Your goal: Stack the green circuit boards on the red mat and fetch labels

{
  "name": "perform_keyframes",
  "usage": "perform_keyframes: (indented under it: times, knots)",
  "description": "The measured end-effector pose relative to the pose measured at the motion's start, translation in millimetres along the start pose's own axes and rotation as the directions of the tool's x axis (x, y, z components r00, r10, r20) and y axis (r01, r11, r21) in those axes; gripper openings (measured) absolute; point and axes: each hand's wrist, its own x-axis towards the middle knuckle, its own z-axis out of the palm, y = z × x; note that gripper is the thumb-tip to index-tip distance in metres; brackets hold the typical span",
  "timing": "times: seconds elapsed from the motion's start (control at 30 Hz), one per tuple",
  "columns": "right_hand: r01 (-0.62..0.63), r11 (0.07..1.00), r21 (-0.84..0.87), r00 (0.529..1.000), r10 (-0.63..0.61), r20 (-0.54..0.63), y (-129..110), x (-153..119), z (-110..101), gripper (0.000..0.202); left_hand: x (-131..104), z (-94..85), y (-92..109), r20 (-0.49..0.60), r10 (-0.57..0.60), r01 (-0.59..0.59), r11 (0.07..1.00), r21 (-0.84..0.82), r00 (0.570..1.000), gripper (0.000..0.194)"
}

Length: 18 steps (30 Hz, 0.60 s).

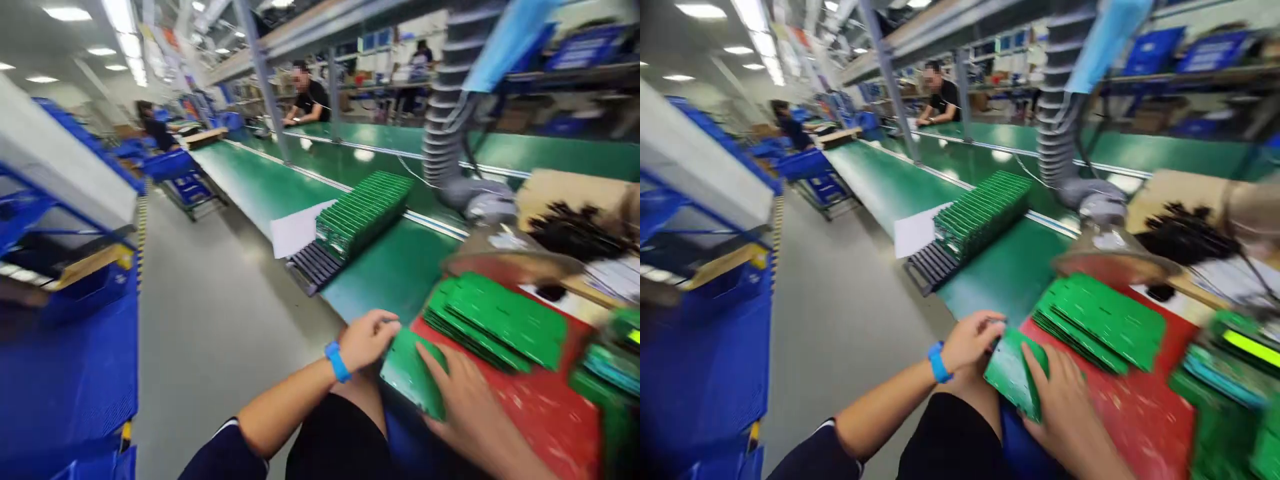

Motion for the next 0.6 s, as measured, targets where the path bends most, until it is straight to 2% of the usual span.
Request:
perform_keyframes:
  times: [0.07,0.17,0.23,0.3,0.33,0.37,0.43,0.47,0.5,0.53,0.6]
  knots:
    - [-0.068,0.996,0.052,0.996,0.065,0.059,-2,-1,-3,0.09,2,-10.8,1,-0.041,-0.012,0.011,0.999,-0.047,0.999,0.054]
    - [-0.12,0.983,0.138,0.991,0.111,0.073,-6,3,-33,0.077,6,-29.9,4,-0.078,-0.039,0.03,0.994,-0.109,0.996,0.069]
    - [-0.109,0.985,0.134,0.994,0.11,-0.001,0,9,-64,0.078,8,-41.1,7,-0.136,-0.034,0.018,0.993,-0.116,0.99,0.071]
    - [-0.159,0.987,0.013,0.982,0.159,-0.106,20,18,-92,0.073,15,-45.9,14,-0.143,-0.022,0.005,0.993,-0.119,0.989,0.07]
    - [-0.181,0.981,-0.062,0.976,0.172,-0.132,34,24,-102,0.076,21,-44.6,18,-0.11,-0.023,0.008,0.991,-0.132,0.994,0.068]
    - [-0.215,0.967,-0.134,0.969,0.195,-0.149,51,31,-107,0.081,29,-40.4,24,-0.057,-0.031,0.023,0.989,-0.144,0.998,0.062]
    - [-0.306,0.928,-0.212,0.952,0.294,-0.084,85,47,-107,0.087,48,-24.2,37,0.071,-0.067,0.078,0.985,-0.154,0.995,0.049]
    - [-0.36,0.909,-0.21,0.927,0.373,0.026,99,54,-102,0.091,58,-13.5,44,0.121,-0.085,0.103,0.983,-0.154,0.989,0.049]
    - [-0.429,0.881,-0.2,0.874,0.461,0.154,110,60,-97,0.098,68,-2.1,51,0.175,-0.1,0.125,0.982,-0.139,0.979,0.053]
    - [-0.487,0.855,-0.18,0.824,0.518,0.229,117,65,-91,0.103,76,9.0,57,0.22,-0.11,0.137,0.984,-0.111,0.969,0.06]
    - [-0.525,0.835,-0.165,0.777,0.55,0.306,120,68,-82,0.111,89,27.4,67,0.267,-0.12,0.138,0.989,-0.048,0.956,0.072]
